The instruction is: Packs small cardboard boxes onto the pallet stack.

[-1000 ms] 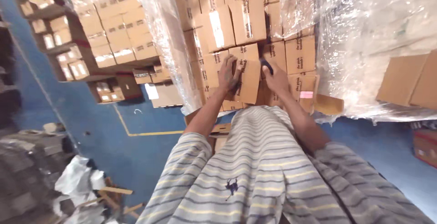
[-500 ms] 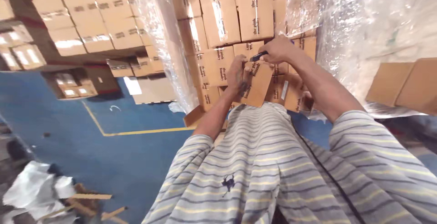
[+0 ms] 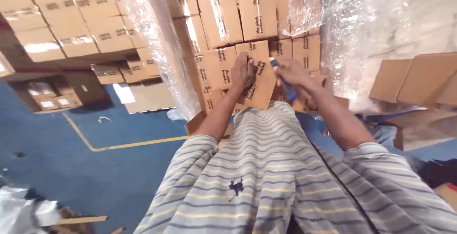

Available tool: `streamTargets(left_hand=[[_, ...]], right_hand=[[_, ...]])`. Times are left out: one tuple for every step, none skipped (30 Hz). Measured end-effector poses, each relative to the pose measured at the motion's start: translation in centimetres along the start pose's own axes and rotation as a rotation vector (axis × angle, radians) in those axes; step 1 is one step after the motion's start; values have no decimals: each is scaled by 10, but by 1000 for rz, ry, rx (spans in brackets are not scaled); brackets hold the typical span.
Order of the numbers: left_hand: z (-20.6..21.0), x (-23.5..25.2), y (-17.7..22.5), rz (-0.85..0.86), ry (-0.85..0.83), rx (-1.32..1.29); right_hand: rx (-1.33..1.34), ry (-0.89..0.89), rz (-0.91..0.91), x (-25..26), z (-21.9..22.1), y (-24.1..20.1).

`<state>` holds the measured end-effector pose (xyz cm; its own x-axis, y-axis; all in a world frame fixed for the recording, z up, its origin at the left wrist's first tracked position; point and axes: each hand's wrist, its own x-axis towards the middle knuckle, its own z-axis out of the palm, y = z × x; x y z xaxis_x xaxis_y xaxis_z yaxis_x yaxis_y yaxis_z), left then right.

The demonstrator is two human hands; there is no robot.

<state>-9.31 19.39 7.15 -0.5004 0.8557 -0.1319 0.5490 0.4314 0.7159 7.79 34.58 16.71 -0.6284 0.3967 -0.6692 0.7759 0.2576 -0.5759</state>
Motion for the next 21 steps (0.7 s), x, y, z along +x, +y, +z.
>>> streamTargets(left_hand=[[2, 0, 0, -1, 6, -3], [2, 0, 1, -4, 2, 2], [2, -2, 2, -6, -5, 8], [2, -5, 1, -4, -2, 12], [2, -6, 0, -2, 8, 14], [2, -6, 0, -3, 11, 12], [3, -6, 0, -6, 8, 9], [2, -6, 0, -8, 2, 5], [2, -7, 1, -12, -5, 2], [1, -8, 3, -15, -9, 3], [1, -8, 4, -21, -11, 7], [0, -8, 4, -27, -8, 11], [-1, -9, 4, -36, -2, 10], [-2, -9, 3, -41, 4, 3], [-3, -8, 2, -50, 10, -9], [-5, -7, 2, -78, -10, -22], [-9, -3, 5, -111, -40, -29], [-11, -1, 9, -153, -68, -13], [-12, -3, 14, -203, -88, 8], [-12, -3, 17, -240, -99, 26], [-12, 1, 18, -258, -104, 35]], right_hand=[[64, 6, 38, 1, 19, -7], [64, 40, 74, 6, 33, -13], [46, 74, 114, 10, 45, -19], [26, 98, 150, 14, 53, -23], [-1, 124, 182, 17, 59, -28], [-31, 145, 212, 18, 62, -34], [-63, 162, 240, 17, 63, -40], [-94, 174, 266, 16, 64, -47], [-121, 182, 296, 15, 63, -55], [-151, 193, 326, 13, 64, -64], [-184, 195, 344, 10, 66, -72], [-220, 176, 336, 5, 68, -76], [-254, 119, 302, -3, 71, -77], [-268, 20, 259, -14, 75, -73], [-256, -75, 224, -27, 81, -65], [-231, -108, 221, -39, 89, -56], [-183, -52, 229, -48, 96, -47], [-100, 53, 239, -51, 100, -39], [14, 160, 247, -47, 106, -30], [159, 259, 246, -35, 114, -22], [305, 332, 244, -18, 120, -16]])
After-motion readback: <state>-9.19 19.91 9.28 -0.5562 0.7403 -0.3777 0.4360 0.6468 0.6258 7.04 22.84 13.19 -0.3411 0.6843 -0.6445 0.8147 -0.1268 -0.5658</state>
